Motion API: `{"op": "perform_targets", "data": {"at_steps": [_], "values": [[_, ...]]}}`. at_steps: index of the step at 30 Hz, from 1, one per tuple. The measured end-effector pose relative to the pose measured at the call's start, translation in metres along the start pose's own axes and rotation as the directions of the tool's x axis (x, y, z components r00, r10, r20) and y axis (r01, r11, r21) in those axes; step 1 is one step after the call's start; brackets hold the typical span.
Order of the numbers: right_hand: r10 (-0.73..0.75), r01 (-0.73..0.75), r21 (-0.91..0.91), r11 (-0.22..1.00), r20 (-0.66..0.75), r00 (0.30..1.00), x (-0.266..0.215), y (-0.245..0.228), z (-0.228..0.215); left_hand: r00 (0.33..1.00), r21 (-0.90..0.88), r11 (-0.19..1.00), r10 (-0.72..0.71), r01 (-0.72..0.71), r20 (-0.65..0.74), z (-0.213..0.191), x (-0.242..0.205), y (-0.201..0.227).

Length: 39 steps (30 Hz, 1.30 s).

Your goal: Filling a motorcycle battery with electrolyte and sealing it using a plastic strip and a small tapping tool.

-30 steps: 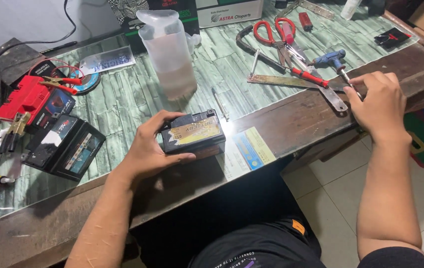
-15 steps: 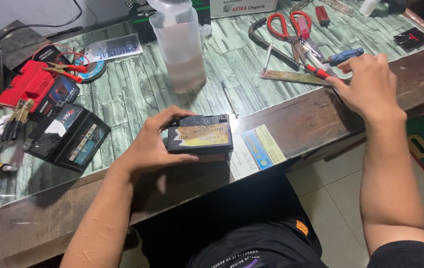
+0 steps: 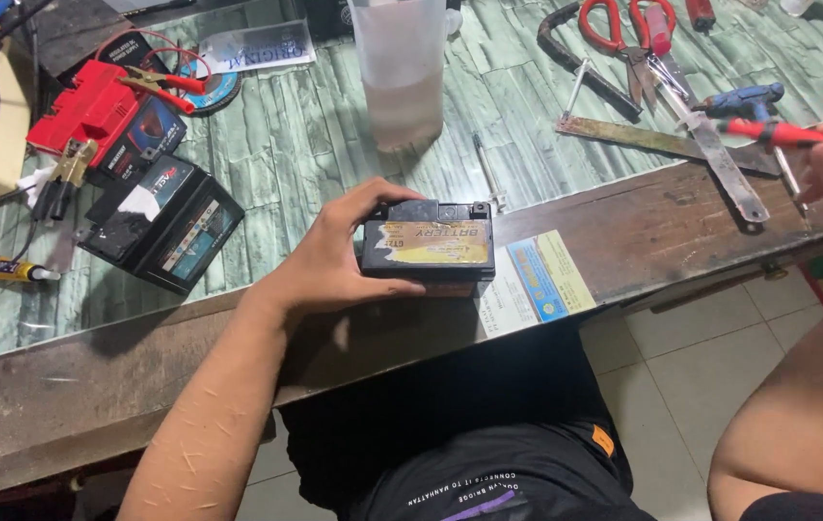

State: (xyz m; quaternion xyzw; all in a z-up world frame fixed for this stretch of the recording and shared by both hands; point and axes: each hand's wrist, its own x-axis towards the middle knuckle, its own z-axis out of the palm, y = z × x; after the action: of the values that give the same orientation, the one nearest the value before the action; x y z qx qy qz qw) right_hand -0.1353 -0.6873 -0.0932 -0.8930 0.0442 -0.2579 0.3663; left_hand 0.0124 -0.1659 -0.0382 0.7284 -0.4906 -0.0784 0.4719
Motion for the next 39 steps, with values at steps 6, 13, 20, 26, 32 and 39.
{"op": "perform_targets", "data": {"at_steps": [6,13,20,26,32,39], "values": [[-0.335,0.287,0.619,0.731,-0.041,0.941,0.000,-0.083,0.031,0.998,-0.054,0.997,-0.063,0.061,-0.031,0.004,0.001,0.005],[-0.482,0.488,0.339,0.804,-0.110,0.869,0.019,-0.226,0.104,0.998,-0.061,0.997,-0.050,0.048,-0.037,0.003,0.000,0.004],[-0.557,0.506,0.359,0.784,0.048,0.829,0.027,-0.237,0.107,0.999,-0.003,1.000,0.003,-0.003,-0.043,0.003,0.000,0.002],[-0.590,0.525,0.338,0.781,0.125,0.798,0.033,-0.246,0.099,0.999,0.011,1.000,0.000,0.001,-0.038,0.004,0.000,0.001],[-0.720,0.640,0.331,0.694,0.353,0.598,0.067,-0.269,0.093,0.999,0.017,1.000,0.006,-0.006,-0.041,0.004,0.000,-0.001],[-0.685,0.639,0.291,0.712,0.488,0.541,0.081,-0.296,0.104,0.999,-0.005,1.000,-0.003,0.002,-0.047,0.003,0.001,0.002]]}}
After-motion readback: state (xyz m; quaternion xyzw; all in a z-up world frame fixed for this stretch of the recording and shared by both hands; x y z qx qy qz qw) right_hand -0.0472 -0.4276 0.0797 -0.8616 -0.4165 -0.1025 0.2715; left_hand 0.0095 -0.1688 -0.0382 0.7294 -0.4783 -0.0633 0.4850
